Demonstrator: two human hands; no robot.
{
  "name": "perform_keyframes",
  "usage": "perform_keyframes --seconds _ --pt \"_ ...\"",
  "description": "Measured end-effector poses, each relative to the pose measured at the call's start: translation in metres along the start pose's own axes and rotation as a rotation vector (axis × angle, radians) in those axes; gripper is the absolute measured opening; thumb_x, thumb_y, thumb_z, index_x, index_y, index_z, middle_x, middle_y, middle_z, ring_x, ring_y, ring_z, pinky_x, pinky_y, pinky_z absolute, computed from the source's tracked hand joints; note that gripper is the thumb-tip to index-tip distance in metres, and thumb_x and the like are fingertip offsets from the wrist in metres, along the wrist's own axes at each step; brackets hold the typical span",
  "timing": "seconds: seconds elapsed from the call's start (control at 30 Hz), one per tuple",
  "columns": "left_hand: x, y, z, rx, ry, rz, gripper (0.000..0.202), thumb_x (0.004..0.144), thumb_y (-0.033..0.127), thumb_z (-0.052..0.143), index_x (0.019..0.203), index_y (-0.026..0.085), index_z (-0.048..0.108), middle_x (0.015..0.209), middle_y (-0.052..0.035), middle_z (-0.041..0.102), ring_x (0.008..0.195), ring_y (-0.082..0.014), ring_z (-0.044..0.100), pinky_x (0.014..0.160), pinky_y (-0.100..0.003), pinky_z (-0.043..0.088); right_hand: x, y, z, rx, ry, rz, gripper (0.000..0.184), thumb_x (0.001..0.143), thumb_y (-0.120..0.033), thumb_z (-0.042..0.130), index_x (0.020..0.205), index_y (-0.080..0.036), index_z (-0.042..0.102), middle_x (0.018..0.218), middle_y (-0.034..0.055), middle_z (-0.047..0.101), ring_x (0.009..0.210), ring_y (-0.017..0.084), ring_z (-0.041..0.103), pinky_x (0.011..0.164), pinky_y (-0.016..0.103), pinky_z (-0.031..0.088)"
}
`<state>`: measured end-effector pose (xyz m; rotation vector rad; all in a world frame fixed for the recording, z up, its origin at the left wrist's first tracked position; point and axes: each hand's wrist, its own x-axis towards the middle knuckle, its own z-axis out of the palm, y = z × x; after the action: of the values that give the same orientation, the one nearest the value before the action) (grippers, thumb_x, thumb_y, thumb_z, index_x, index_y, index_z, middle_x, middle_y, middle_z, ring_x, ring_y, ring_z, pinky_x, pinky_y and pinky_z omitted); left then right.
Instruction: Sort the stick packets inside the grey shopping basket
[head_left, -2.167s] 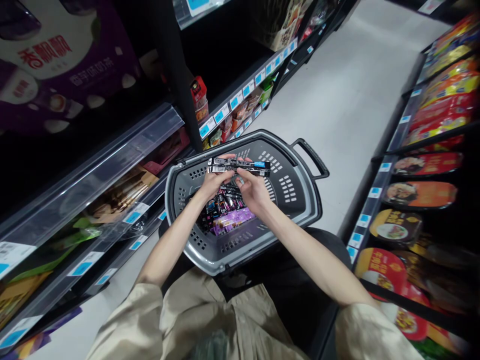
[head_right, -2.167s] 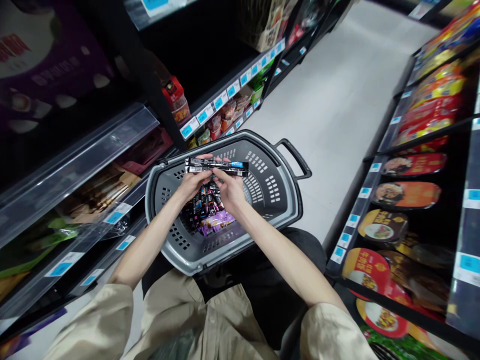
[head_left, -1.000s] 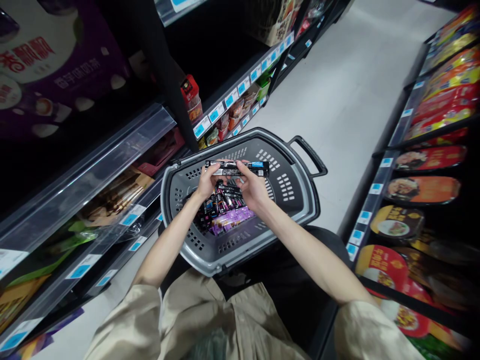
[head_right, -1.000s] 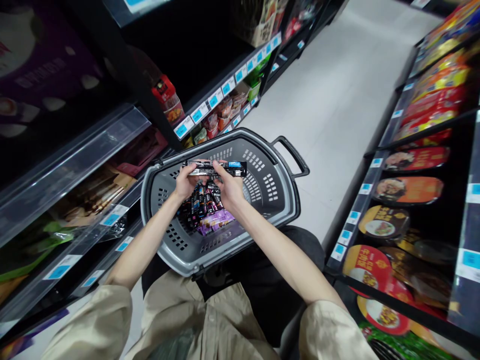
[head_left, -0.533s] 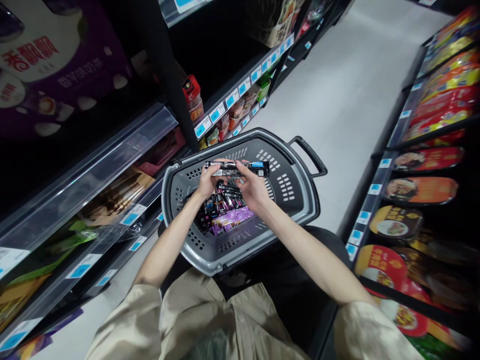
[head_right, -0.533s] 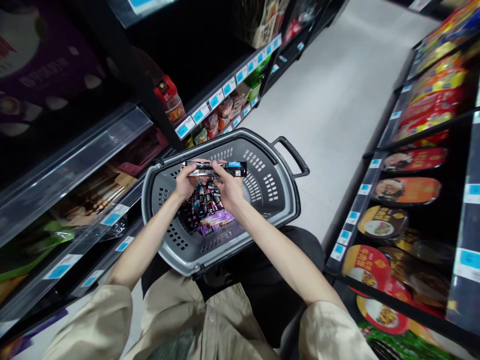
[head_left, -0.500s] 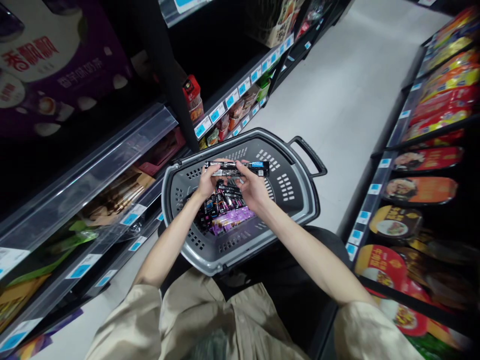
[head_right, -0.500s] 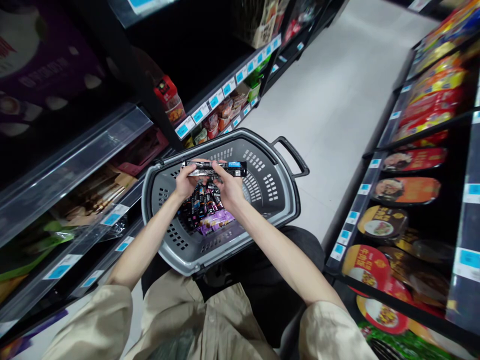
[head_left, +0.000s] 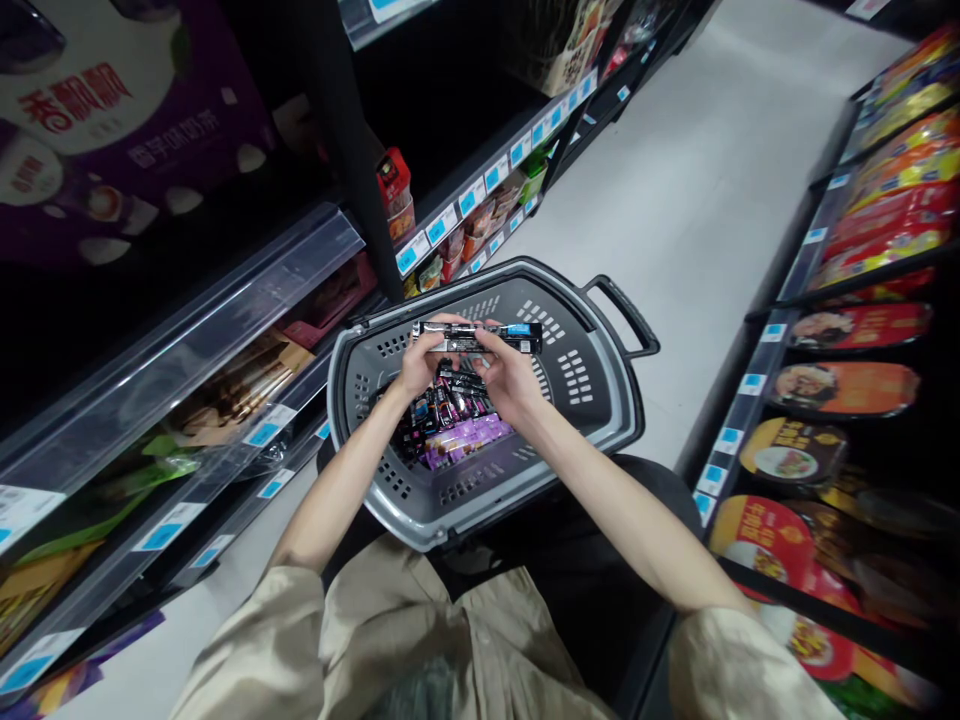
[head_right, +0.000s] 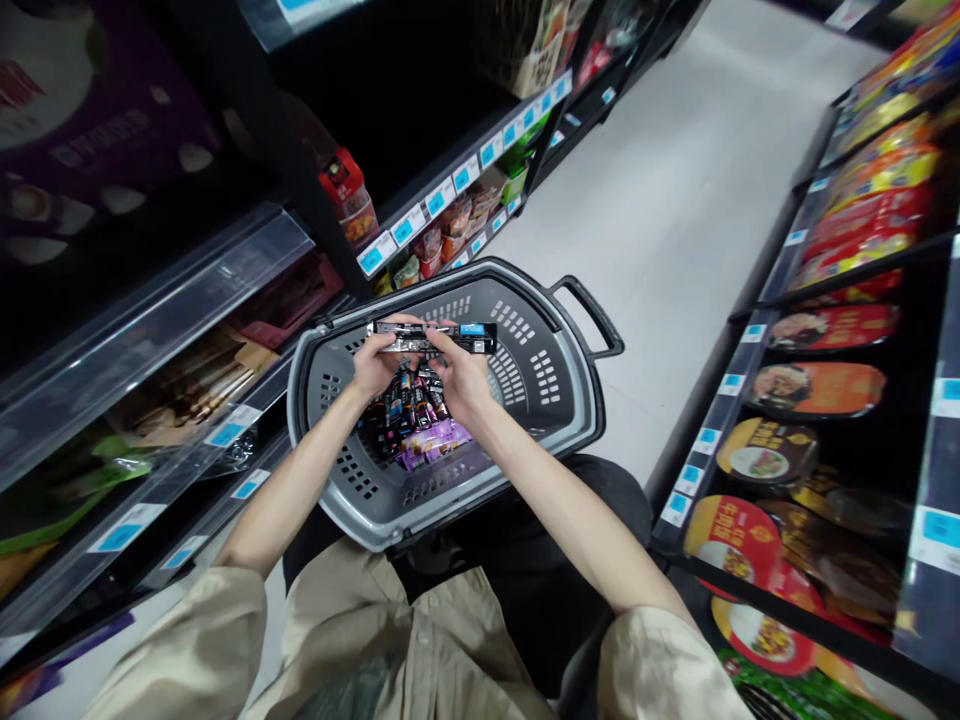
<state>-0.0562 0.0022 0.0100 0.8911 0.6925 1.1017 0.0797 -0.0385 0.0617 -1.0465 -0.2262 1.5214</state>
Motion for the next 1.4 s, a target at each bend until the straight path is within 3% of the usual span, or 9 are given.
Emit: perform_keyframes --seconds 0.2,0.47,0.7,0.83,0.93,1.03,1.13,1.27,1.4 --pt "-0.001 0.003 0.001 0.003 0.008 0.005 0.045 0.069 0.04 0.06 0.107 0.017 0.067 0.111 -0.0111 0.074 0.096 -0.0297 0.074 0.07 -0.039 0.061 0.001 0.001 -0.002 -0.001 -0.06 -0.014 0.04 0.061 -0.015 0.089 0.092 -0.025 0.067 0.096 -0.0032 0.077 0.088 0.015 0.068 0.07 0.026 0.049" --pt "0.0 0.009 0.006 -0.01 0.092 0.023 0.046 0.068 0.039 0.065 0.109 0.017 0.068 0.094 -0.0073 0.075 0.075 -0.0217 0.072 0.048 -0.024 0.046 0.005 0.005 -0.006 -0.1 -0.075 -0.098 0.038 0.063 -0.025 0.091 0.095 -0.027 0.07 0.106 0.0003 0.079 0.096 0.018 0.069 0.072 0.028 0.051" --pt "0.004 0.007 0.003 0.05 0.166 0.03 0.05 0.071 0.039 0.071 0.116 0.019 0.068 0.097 -0.0066 0.073 0.067 -0.0172 0.068 0.048 -0.023 0.045 0.006 0.002 -0.005 -0.103 -0.053 -0.087 0.033 0.068 -0.031 0.089 0.097 -0.026 0.073 0.111 0.0007 0.079 0.099 0.019 0.07 0.074 0.029 0.053" --pt "0.007 0.0 -0.003 0.222 0.251 0.096 0.06 0.079 0.05 0.075 0.131 0.023 0.061 0.108 -0.0075 0.07 0.086 -0.021 0.069 0.063 -0.027 0.053 0.01 -0.001 -0.008 -0.049 0.011 -0.024 0.026 0.075 -0.042 0.085 0.089 -0.024 0.071 0.1 0.0025 0.078 0.095 0.019 0.07 0.074 0.029 0.055" --pt "0.007 0.003 -0.006 0.454 0.321 0.3 0.075 0.081 0.057 0.077 0.145 0.027 0.051 0.136 -0.0111 0.064 0.121 -0.0271 0.063 0.094 -0.037 0.056 0.015 0.0 -0.014 -0.045 0.115 -0.036 0.029 0.078 -0.049 0.082 0.088 -0.025 0.07 0.093 0.0031 0.077 0.095 0.021 0.07 0.075 0.03 0.057" --pt "0.005 0.012 -0.007 0.734 0.237 0.447 0.065 0.083 0.053 0.078 0.138 0.024 0.061 0.154 -0.0135 0.054 0.145 -0.031 0.047 0.12 -0.049 0.039 0.018 0.002 -0.018 -0.052 0.174 -0.031 0.03 0.076 -0.049 0.083 0.087 -0.024 0.069 0.09 0.0028 0.076 0.092 0.021 0.07 0.073 0.03 0.057" --pt "0.003 0.014 -0.006 0.928 0.035 0.468 0.042 0.081 0.039 0.081 0.119 0.023 0.074 0.143 -0.0111 0.066 0.145 -0.0316 0.049 0.127 -0.057 0.026 0.015 0.001 -0.017 -0.042 0.154 -0.029 0.028 0.077 -0.047 0.081 0.089 -0.024 0.07 0.098 0.0023 0.077 0.086 0.018 0.069 0.071 0.028 0.055" --pt "0.002 0.002 -0.005 0.921 -0.017 0.339 0.028 0.09 0.023 0.066 0.115 0.024 0.079 0.123 -0.0083 0.078 0.119 -0.0264 0.069 0.116 -0.05 0.043 0.008 -0.006 -0.011 -0.067 0.078 -0.062 0.03 0.069 -0.034 0.086 0.094 -0.025 0.071 0.11 -0.0013 0.077 0.08 0.014 0.066 0.067 0.025 0.052" --pt "0.002 -0.004 -0.004 0.734 -0.034 0.125 0.03 0.091 0.036 0.069 0.113 0.017 0.077 0.106 -0.0082 0.08 0.098 -0.0248 0.075 0.094 -0.038 0.055 0.007 -0.013 -0.007 -0.132 -0.024 -0.112 0.034 0.059 -0.02 0.089 0.087 -0.024 0.07 0.09 -0.0036 0.073 0.076 0.013 0.062 0.066 0.025 0.051"
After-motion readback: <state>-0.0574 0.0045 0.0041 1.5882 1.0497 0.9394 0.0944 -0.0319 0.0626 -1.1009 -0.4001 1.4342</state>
